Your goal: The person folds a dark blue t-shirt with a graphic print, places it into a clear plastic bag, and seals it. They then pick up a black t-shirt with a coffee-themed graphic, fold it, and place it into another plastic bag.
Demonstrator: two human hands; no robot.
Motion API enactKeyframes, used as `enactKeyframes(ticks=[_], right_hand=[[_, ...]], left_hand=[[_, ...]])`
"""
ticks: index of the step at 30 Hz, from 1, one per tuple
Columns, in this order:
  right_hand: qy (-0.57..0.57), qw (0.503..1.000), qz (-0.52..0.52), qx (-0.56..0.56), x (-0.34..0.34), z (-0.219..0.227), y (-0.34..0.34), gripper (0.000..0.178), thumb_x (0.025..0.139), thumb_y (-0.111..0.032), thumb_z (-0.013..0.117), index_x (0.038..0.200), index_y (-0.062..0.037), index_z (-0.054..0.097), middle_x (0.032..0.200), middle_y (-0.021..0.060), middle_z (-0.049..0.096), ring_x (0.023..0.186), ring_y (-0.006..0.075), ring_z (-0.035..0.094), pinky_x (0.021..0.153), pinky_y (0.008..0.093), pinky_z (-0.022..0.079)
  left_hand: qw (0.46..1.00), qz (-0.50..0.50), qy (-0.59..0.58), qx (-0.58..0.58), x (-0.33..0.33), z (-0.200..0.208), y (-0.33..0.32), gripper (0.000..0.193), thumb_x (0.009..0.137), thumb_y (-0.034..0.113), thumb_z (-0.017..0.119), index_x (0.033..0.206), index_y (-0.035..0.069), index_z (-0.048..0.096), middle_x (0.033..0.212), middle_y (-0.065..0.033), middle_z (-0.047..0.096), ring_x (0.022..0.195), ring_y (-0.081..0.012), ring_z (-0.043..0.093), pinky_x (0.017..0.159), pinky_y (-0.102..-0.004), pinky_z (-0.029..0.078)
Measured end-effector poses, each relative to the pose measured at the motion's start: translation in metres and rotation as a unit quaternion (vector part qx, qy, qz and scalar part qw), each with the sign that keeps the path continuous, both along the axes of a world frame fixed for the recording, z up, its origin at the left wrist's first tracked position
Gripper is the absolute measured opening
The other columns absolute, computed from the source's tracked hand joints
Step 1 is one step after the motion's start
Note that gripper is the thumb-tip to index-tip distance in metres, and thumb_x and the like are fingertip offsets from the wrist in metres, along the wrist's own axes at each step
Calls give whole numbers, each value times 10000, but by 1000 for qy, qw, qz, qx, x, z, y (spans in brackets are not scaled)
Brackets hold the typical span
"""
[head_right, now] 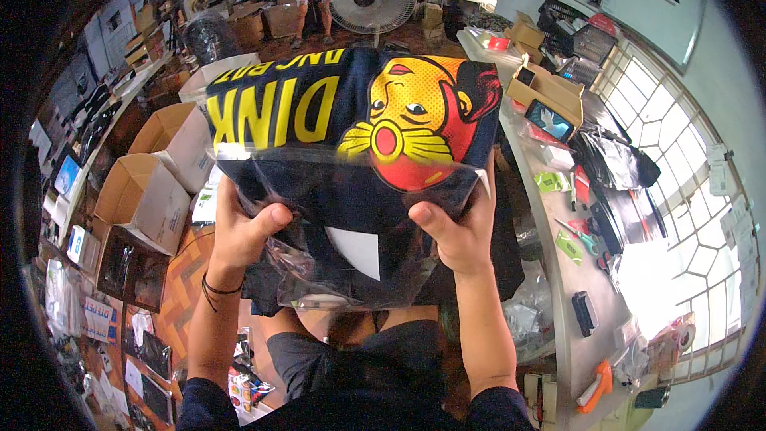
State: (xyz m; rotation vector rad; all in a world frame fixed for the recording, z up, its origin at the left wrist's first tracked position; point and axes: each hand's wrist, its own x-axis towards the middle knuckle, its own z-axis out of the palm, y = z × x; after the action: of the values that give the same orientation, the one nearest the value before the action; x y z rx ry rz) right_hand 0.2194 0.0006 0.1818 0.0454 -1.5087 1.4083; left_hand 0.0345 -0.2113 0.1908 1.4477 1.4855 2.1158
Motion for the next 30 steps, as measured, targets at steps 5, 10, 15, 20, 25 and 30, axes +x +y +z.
enactKeyframes(ticks=[5, 10, 15, 20, 25, 30], right_hand=[[11, 997, -14, -81, -19, 17, 3, 682, 969, -262, 819, 1517, -16, 494, 1421, 105, 633, 1272, 212, 628, 1109, 380, 489], [38, 932, -92, -349, -20, -21, -64, 464, 1084, -329, 641, 1435, -33, 577, 1378, 111, 672, 1220, 255, 681, 1060, 444, 545], [-56, 903, 15, -426, 34, -183, -151, 662, 1104, -127, 589, 1681, -147, 264, 1612, 120, 451, 1395, 295, 554, 1184, 520, 443], [-390, 882, -56, -258, 136, -208, -143, 192, 1075, -75, 605, 1193, 60, 673, 1118, 155, 747, 968, 211, 753, 884, 362, 612], [-341, 901, -257, 71, 127, -172, -35, 71, 977, 2, 656, 1005, 19, 718, 977, 151, 726, 884, 263, 688, 789, 369, 535], [-376, 860, -180, 294, 62, -155, 43, 245, 872, 49, 714, 1078, -55, 799, 1074, 117, 688, 1014, 328, 644, 906, 419, 527]], left_hand=[[998, 5, -26, -64, -17, 62, 26, 677, 909, 198, 897, 1455, -22, 562, 1293, -84, 713, 1159, -158, 682, 1033, -326, 540], [935, -30, 223, -274, -70, 100, 80, 929, 901, 593, 820, 1489, -72, 546, 1387, -202, 662, 1210, -255, 690, 1062, -364, 528], [816, -49, 383, -430, -102, 17, 137, 837, 966, 540, 750, 1530, -26, 503, 1480, -260, 598, 1362, -389, 594, 1142, -443, 476], [866, 32, 419, -271, -62, -56, 72, 590, 926, 284, 809, 1417, 26, 608, 1415, -220, 628, 1367, -425, 564, 1172, -504, 457], [857, 38, 431, -279, 38, -123, 21, 671, 823, 284, 852, 1422, 80, 629, 1568, -154, 540, 1477, -385, 497, 1204, -605, 393], [819, 98, 423, -376, 83, -197, -11, 732, 867, 276, 807, 1546, 154, 563, 1688, -195, 418, 1577, -396, 369, 1271, -662, 227]])
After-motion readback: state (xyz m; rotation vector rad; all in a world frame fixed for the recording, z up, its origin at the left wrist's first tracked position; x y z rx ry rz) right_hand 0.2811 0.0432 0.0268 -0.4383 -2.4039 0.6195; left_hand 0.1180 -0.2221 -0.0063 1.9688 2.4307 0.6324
